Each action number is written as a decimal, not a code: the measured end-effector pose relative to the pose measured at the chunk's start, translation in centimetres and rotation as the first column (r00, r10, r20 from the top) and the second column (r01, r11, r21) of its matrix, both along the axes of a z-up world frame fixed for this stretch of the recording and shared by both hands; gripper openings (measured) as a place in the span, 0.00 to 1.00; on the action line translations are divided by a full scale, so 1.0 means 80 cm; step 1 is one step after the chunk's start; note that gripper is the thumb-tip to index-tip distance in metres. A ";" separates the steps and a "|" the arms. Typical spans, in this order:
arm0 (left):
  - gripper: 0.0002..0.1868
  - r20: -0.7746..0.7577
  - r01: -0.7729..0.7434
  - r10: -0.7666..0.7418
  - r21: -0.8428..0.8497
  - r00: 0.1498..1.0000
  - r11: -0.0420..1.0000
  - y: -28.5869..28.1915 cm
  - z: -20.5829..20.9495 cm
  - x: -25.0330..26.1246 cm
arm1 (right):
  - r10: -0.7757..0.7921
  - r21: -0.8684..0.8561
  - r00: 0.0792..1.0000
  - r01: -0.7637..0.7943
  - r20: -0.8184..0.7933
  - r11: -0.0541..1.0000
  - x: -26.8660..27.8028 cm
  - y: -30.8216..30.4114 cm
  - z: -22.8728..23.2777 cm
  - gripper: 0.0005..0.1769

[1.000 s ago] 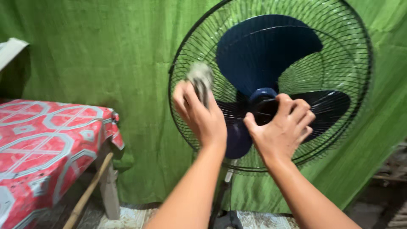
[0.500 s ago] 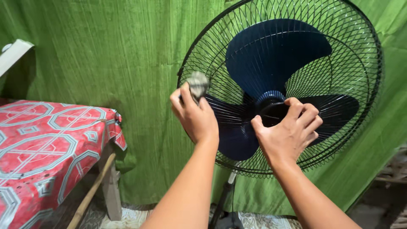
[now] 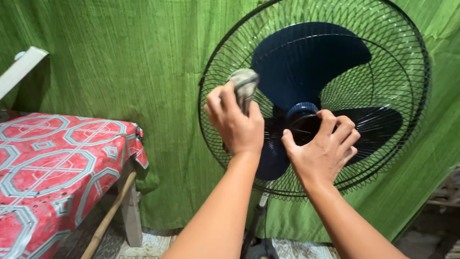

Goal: The person wipes the front grille and blades of a standing electric fan using a cloth. They rotate the fan head to reach different sections and continue wiping the mesh and blades throughout the clip.

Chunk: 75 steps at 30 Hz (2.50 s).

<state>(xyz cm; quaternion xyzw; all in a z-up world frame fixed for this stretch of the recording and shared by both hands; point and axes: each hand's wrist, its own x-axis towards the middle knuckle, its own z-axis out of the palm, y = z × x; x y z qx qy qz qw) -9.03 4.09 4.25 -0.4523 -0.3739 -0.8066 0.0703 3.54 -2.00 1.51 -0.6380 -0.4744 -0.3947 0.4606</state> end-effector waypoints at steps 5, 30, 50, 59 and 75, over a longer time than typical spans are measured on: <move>0.28 -0.073 0.042 -0.044 -0.032 0.996 0.999 -0.003 -0.003 0.013 | 0.053 -0.002 0.999 -0.053 0.009 0.999 0.008 -0.006 0.002 0.41; 0.29 -0.207 0.052 -0.032 0.092 0.978 0.994 -0.021 0.010 0.018 | 0.116 -0.003 0.993 -0.116 0.037 0.993 0.013 -0.012 0.003 0.31; 0.23 -0.278 0.348 -0.325 0.037 0.904 0.937 -0.056 -0.016 0.054 | 0.515 0.110 0.857 -0.510 -0.018 0.853 0.025 -0.028 -0.006 0.14; 0.23 -0.398 0.535 -0.472 0.056 0.787 0.843 -0.082 0.000 0.095 | 0.869 0.445 0.120 -0.820 -0.480 0.359 0.037 -0.049 0.042 0.19; 0.20 -0.518 0.054 0.075 0.230 0.852 0.972 -0.041 0.121 0.167 | 0.655 0.586 0.739 -0.462 -0.161 0.666 0.215 -0.018 0.112 0.20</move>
